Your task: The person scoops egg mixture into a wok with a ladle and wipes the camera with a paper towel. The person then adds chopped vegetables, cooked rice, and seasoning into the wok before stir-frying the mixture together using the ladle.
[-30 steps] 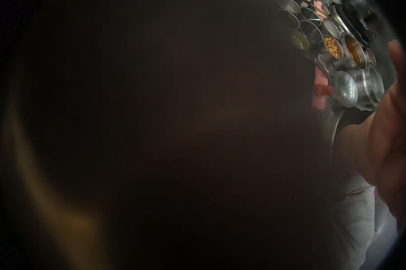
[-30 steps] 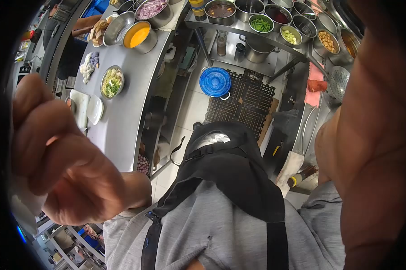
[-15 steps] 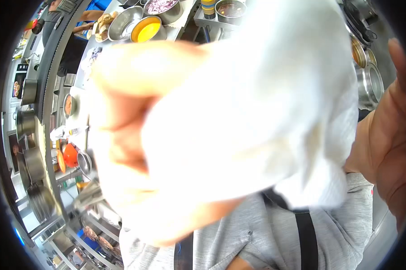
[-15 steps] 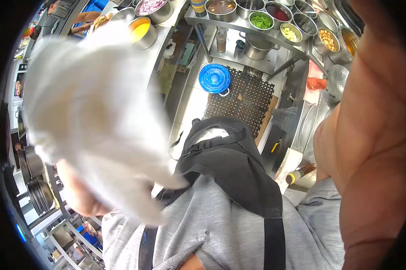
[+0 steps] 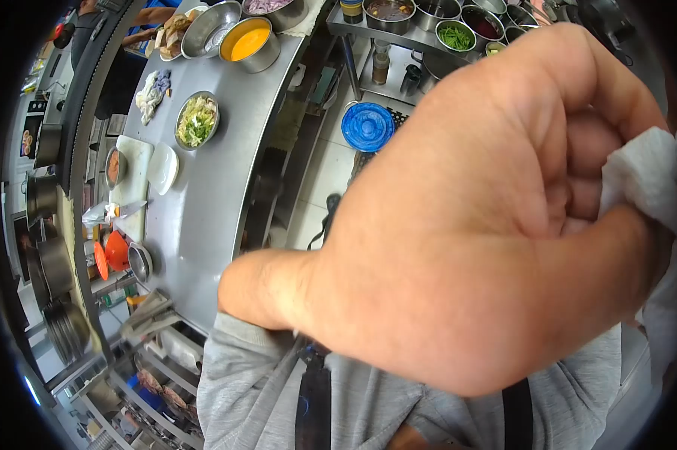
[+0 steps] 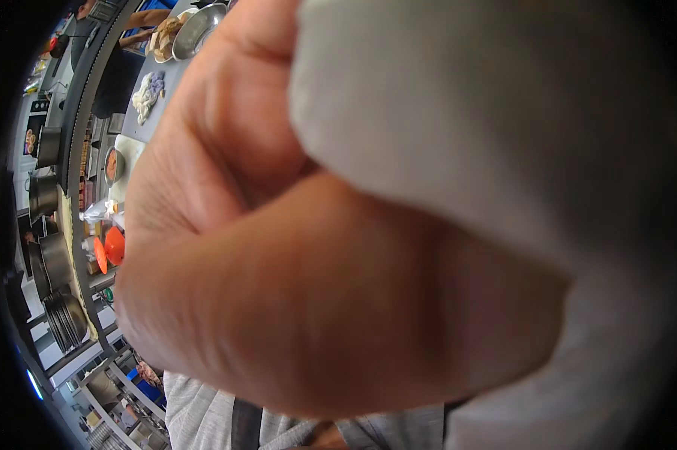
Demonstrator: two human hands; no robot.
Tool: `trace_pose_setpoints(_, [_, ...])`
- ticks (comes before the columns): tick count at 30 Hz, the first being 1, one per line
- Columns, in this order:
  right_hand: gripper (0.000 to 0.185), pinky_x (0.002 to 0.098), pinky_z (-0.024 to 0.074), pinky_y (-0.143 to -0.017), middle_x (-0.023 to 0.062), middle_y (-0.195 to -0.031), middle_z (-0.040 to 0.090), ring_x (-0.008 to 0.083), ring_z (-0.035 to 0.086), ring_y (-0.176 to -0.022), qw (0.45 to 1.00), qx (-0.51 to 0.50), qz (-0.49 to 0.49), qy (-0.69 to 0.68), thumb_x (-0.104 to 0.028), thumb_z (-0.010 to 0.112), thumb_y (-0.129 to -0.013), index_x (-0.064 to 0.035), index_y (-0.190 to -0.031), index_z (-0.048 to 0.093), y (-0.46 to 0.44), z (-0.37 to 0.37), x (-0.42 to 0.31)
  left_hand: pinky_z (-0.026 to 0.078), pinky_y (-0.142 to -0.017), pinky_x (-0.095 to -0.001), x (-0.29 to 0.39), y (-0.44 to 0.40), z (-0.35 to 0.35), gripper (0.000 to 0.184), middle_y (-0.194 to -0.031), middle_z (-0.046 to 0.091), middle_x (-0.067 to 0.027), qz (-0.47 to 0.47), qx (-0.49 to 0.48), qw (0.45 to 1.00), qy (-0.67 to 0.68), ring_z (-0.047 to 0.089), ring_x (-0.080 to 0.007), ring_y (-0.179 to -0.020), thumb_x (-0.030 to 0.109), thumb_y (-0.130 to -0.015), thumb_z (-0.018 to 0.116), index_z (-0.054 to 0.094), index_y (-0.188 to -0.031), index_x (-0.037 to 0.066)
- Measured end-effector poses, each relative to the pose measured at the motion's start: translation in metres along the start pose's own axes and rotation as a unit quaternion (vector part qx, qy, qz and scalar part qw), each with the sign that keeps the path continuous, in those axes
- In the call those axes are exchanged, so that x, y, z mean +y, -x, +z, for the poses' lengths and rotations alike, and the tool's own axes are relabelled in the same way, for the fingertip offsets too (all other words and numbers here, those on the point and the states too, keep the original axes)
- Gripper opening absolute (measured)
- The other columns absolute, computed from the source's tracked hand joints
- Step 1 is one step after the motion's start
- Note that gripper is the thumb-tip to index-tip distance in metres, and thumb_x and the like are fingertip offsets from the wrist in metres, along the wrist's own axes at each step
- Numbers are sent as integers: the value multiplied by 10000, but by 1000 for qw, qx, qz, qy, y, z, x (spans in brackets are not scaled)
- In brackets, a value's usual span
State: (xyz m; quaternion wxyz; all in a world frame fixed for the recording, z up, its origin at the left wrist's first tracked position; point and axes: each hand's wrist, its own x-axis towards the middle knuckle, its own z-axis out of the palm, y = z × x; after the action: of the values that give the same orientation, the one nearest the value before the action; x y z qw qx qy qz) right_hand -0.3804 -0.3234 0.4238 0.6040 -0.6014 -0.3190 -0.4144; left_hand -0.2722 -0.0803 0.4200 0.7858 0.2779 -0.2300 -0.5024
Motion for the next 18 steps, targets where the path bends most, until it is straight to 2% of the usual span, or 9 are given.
trace_pose_setpoints(18, [935,461,449,-905,356,-1295,467,440,530,-1151,1000,12,-18,-21,-660,572,-811,94,-1343,420,-5,5,-2,524,-535,-269,-4,-2,-2,117,-805,530,-112,9,-22,1000,6,584,-181,-619,125,-971,468,474,-992,10])
